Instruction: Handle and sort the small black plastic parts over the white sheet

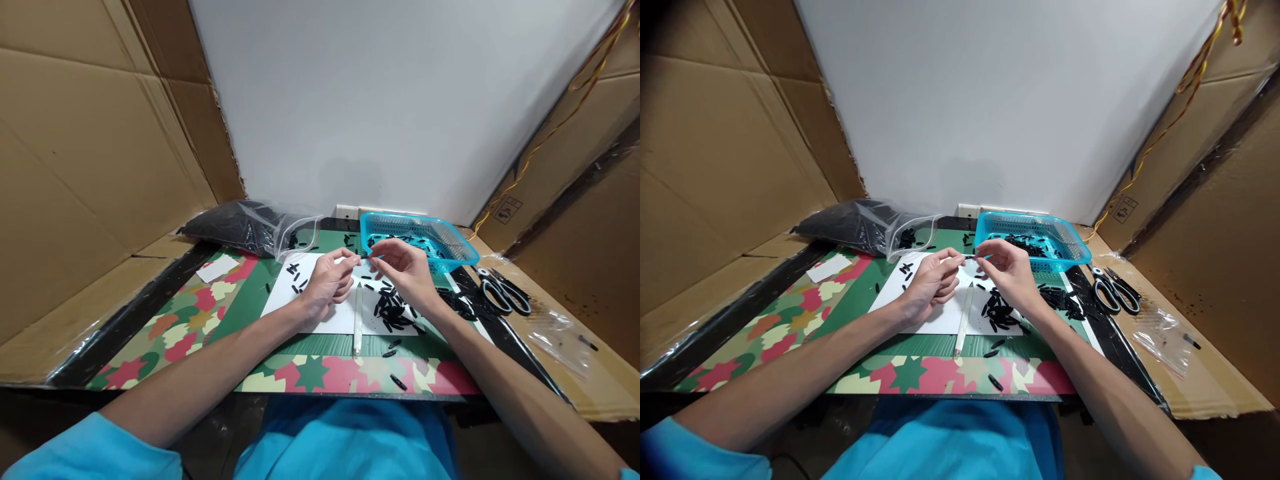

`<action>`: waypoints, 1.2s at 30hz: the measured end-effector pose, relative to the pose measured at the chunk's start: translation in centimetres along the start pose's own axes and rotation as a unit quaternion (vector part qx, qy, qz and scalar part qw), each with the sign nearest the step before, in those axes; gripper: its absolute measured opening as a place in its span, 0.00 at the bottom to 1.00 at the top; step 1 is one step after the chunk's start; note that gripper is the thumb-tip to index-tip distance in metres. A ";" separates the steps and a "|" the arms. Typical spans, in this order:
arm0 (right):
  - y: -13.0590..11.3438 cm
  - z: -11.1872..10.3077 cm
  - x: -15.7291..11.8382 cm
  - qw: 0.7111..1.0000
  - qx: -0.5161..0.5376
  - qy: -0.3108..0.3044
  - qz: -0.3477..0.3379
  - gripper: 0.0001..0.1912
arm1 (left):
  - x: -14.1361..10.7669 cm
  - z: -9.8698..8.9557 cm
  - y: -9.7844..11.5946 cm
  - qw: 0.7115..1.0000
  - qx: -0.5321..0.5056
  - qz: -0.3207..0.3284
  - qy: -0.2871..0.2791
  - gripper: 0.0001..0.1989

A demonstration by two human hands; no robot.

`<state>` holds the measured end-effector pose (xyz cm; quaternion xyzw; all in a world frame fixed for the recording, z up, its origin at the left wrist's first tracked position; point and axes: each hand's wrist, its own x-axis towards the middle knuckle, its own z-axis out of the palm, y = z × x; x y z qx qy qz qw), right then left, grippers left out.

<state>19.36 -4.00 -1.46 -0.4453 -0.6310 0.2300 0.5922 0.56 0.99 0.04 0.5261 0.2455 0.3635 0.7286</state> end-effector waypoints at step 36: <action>-1.7 -1.0 -0.8 0.871 -0.341 -0.204 -0.290 0.21 | 1.2 -1.8 1.5 0.998 -0.007 -0.008 0.057 0.15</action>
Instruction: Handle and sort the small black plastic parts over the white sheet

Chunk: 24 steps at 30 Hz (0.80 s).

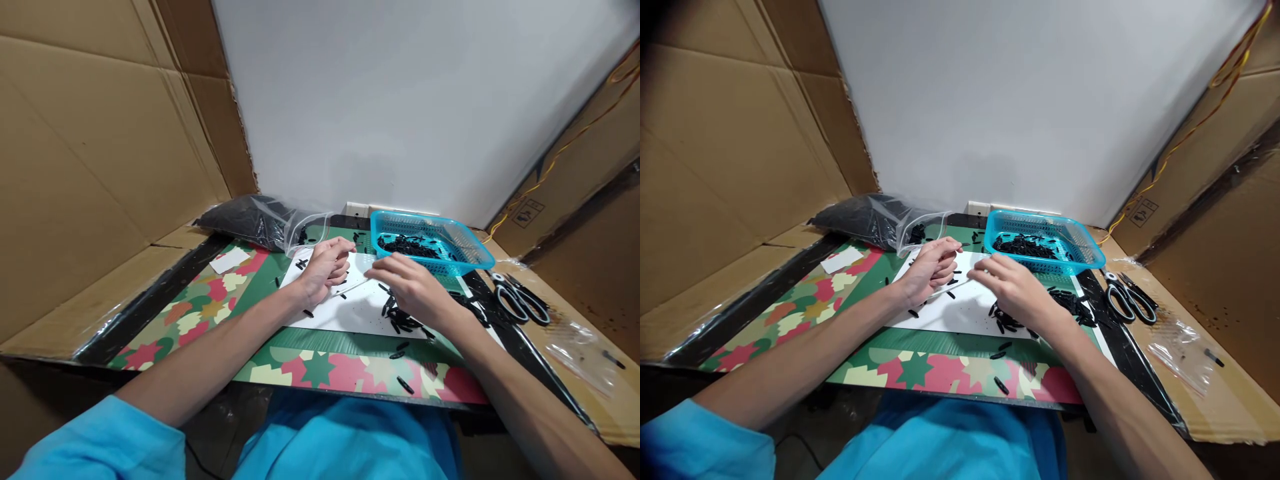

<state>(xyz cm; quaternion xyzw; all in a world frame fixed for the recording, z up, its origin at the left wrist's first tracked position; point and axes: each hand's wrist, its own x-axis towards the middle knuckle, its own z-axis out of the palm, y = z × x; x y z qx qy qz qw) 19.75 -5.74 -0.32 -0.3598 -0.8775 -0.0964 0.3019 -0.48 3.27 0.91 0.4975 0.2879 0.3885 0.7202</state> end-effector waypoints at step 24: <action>-0.1 0.8 -0.9 0.964 0.022 0.258 0.052 0.14 | -0.2 0.2 -0.2 0.995 0.038 -0.014 -0.088 0.17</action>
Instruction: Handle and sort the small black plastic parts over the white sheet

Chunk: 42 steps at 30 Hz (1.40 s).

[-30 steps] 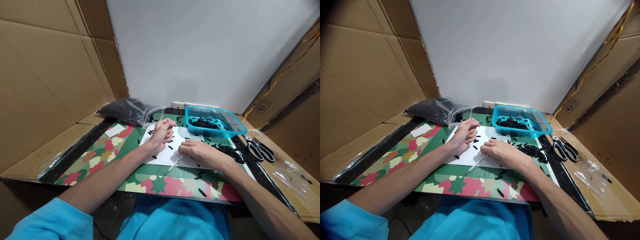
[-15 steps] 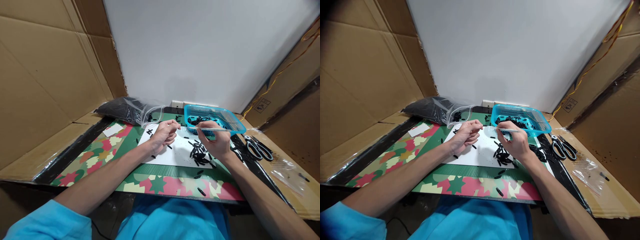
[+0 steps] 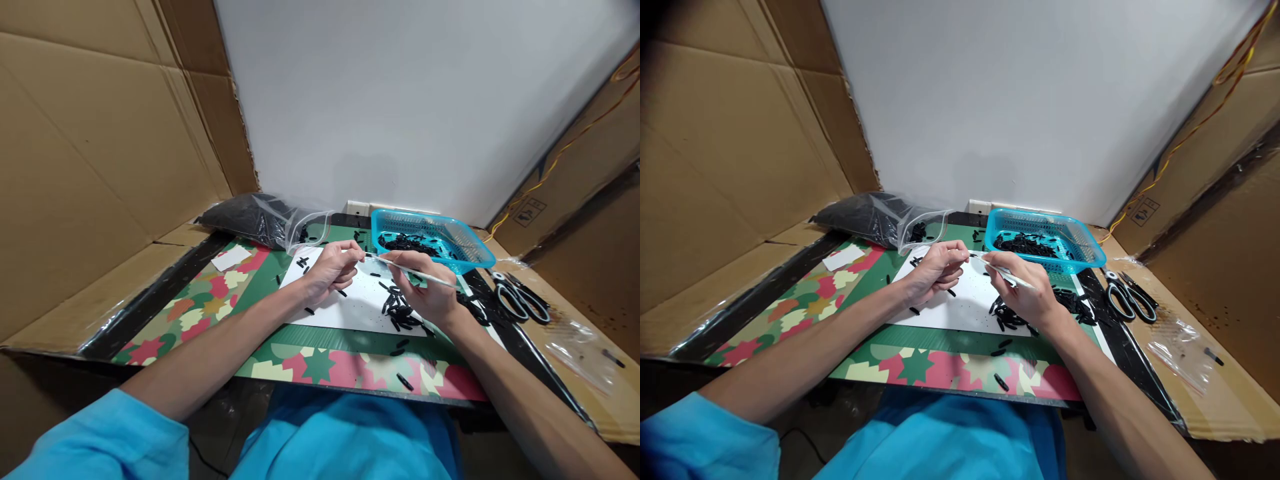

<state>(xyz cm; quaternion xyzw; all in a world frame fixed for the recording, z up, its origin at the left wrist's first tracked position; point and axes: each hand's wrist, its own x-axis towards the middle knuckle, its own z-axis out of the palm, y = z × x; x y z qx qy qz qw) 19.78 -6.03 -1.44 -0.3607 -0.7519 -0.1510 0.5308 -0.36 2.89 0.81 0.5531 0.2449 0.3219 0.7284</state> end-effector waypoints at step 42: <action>1.0 -0.3 0.8 0.953 0.100 -0.169 0.232 0.06 | 0.2 -0.2 -1.2 0.977 0.199 0.079 -0.023 0.21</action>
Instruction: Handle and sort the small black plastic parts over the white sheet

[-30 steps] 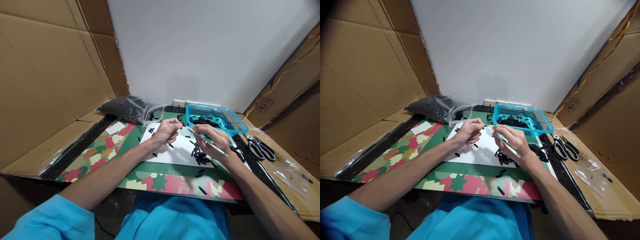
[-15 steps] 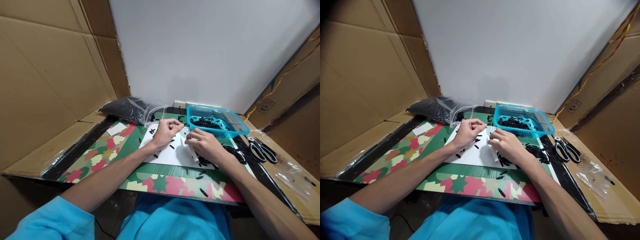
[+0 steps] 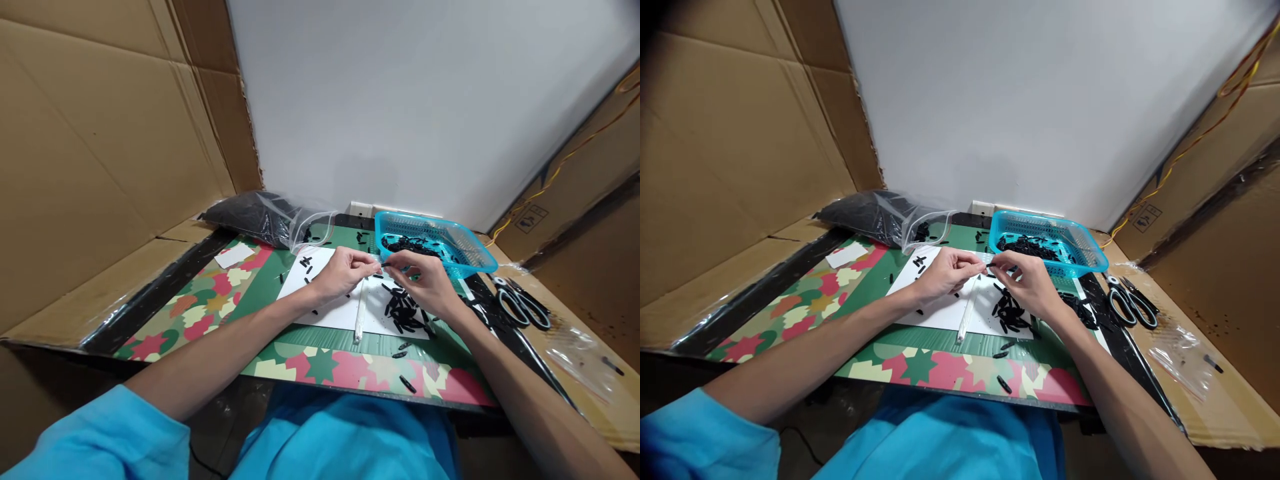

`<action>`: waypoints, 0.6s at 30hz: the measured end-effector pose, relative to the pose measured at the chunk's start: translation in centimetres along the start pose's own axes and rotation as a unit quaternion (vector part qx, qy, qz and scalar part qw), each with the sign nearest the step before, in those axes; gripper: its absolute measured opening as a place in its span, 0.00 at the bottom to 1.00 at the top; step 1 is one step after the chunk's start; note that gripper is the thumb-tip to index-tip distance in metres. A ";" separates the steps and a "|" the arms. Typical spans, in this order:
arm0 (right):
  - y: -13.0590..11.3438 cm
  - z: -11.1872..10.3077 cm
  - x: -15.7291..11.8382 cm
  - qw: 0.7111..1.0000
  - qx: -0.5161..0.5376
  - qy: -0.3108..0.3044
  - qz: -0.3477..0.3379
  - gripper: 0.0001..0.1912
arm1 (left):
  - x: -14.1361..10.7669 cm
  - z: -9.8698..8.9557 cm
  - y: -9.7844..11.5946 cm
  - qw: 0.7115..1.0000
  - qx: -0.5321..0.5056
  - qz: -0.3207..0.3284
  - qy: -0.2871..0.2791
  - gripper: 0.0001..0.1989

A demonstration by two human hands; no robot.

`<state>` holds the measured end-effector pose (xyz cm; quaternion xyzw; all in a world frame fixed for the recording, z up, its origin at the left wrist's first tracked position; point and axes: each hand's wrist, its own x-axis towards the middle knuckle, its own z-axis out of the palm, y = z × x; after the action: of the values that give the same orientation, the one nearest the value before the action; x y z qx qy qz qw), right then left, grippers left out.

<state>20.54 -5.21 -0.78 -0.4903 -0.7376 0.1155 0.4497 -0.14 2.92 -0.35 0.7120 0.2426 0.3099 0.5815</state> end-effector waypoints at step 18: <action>0.2 -0.7 0.3 0.987 -0.112 0.088 -0.079 0.07 | -0.6 0.8 0.3 0.938 -0.195 -0.255 -0.128 0.28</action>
<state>21.20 -5.02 -0.32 -0.4857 -0.7401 -0.0469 0.4627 0.05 1.86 -0.24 0.5325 0.2742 0.0992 0.7946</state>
